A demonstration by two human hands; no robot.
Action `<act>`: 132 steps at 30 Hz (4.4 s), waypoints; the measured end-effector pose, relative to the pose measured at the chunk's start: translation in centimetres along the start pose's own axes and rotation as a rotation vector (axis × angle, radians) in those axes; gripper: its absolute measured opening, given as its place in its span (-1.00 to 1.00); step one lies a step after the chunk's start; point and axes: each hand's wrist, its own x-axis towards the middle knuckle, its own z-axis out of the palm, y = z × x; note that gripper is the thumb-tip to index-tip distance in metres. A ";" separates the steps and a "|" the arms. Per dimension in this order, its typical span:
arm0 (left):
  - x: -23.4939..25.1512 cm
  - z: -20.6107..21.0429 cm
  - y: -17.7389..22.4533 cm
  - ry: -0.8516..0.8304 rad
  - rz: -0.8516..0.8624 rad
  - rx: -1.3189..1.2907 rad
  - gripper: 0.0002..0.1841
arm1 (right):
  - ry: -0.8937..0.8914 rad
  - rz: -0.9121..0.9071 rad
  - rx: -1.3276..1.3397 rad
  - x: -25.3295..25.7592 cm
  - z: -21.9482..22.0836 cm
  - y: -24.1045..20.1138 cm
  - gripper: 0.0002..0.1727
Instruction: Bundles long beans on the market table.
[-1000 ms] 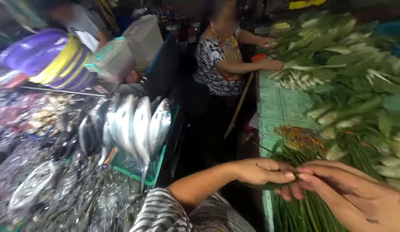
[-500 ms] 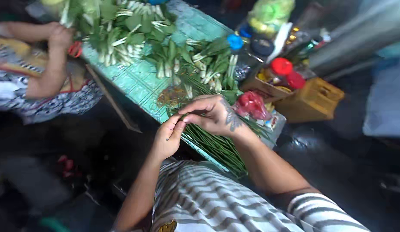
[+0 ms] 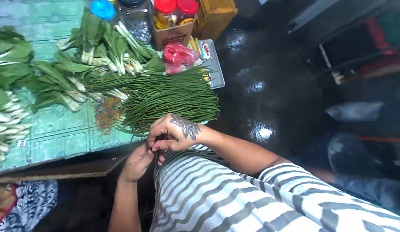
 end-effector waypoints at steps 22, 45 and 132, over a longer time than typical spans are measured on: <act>0.5 9.9 -2.7 0.831 0.036 0.568 -0.61 | 0.166 0.331 -0.161 -4.1 -6.9 11.8 -0.86; -12.2 -10.1 -0.3 0.742 0.128 0.132 -0.68 | -0.160 0.058 -0.756 17.9 16.4 21.2 -0.79; 11.0 10.9 -1.3 0.451 0.317 0.140 -0.77 | 0.331 -0.114 1.281 -8.4 -3.6 5.9 -0.50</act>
